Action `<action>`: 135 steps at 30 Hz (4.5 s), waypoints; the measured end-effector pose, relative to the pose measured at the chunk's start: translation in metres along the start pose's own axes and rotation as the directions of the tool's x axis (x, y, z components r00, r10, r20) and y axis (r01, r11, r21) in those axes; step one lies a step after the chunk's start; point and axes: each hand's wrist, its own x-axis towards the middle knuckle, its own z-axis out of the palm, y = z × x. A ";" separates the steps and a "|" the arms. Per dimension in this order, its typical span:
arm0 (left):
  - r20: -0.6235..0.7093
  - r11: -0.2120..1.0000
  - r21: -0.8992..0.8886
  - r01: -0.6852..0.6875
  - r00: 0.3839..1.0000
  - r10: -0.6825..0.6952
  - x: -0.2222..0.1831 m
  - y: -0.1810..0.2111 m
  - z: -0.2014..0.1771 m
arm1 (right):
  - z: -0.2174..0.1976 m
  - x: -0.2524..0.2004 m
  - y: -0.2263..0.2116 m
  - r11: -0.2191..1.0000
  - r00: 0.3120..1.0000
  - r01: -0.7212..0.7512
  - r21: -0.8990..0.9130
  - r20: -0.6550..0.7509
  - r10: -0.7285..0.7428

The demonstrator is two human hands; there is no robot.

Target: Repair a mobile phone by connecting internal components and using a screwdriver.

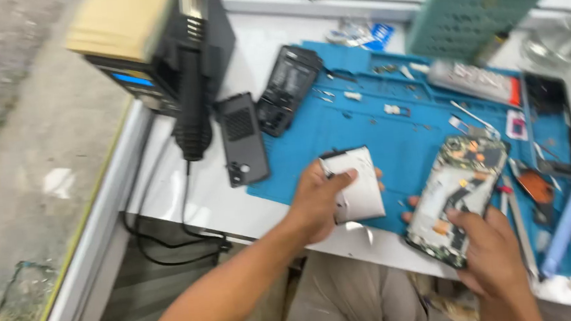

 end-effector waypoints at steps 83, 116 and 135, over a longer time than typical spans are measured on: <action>-0.294 0.747 0.549 0.374 0.923 -0.247 0.021 0.017 0.035 | 0.007 -0.022 0.015 0.597 0.836 0.530 -0.602 0.254 -0.486; 0.348 0.985 -0.149 0.089 0.937 -0.032 0.034 -0.039 0.013 | -0.003 0.013 0.024 0.746 0.844 0.533 -0.399 0.191 -0.501; 0.320 0.997 -0.028 0.068 0.946 -0.055 0.023 -0.011 0.021 | -0.002 0.017 0.027 0.725 0.848 0.509 -0.463 0.124 -0.516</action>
